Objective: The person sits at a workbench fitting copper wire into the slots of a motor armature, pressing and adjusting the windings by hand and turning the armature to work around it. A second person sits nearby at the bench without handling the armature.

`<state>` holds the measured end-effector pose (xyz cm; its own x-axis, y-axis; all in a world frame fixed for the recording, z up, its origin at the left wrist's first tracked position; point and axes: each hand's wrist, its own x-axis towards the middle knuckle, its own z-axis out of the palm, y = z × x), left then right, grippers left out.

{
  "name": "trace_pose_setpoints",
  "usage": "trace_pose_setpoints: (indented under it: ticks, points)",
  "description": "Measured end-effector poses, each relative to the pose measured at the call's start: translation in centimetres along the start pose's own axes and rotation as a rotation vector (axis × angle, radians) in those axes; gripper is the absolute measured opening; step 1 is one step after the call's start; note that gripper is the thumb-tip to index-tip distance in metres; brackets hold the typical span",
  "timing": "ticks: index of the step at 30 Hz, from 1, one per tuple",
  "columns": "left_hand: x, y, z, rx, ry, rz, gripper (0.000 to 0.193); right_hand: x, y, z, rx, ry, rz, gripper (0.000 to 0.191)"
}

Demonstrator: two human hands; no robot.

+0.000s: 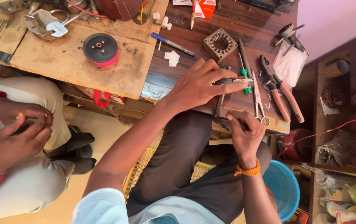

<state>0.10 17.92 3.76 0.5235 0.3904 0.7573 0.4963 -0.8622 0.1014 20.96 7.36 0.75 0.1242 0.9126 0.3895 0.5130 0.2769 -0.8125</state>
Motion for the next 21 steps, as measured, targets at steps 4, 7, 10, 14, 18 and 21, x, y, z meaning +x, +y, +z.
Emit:
trace_pose_setpoints:
  ticks: [4, 7, 10, 14, 18, 21]
  points:
    - [0.1, -0.2, -0.4, -0.005, 0.008, 0.129, 0.045, -1.9, 0.1, -1.1, 0.023, 0.035, 0.045, 0.008]
    - [0.1, -0.1, -0.1, -0.033, 0.035, 0.173, 0.041, -2.4, -0.3, -2.2, 0.031, 0.053, 0.064, 0.01]
    - [-0.1, -0.9, 0.2, -0.031, 0.023, 0.184, 0.051, -2.1, -0.6, -2.6, 0.009, 0.071, 0.094, 0.01]
    - [-0.1, -2.0, 1.3, 0.005, 0.054, 0.115, 0.061, 0.1, -0.2, -2.3, -0.094, 0.076, 0.011, 0.007]
    - [-0.3, -2.7, 2.0, 0.055, 0.084, 0.091, 0.064, 1.6, 0.4, -1.3, -0.131, 0.08, -0.108, 0.008]
    - [-0.6, -2.1, 2.5, 0.089, 0.105, 0.035, 0.064, 1.3, 0.5, -0.8, -0.091, 0.064, -0.101, 0.009]
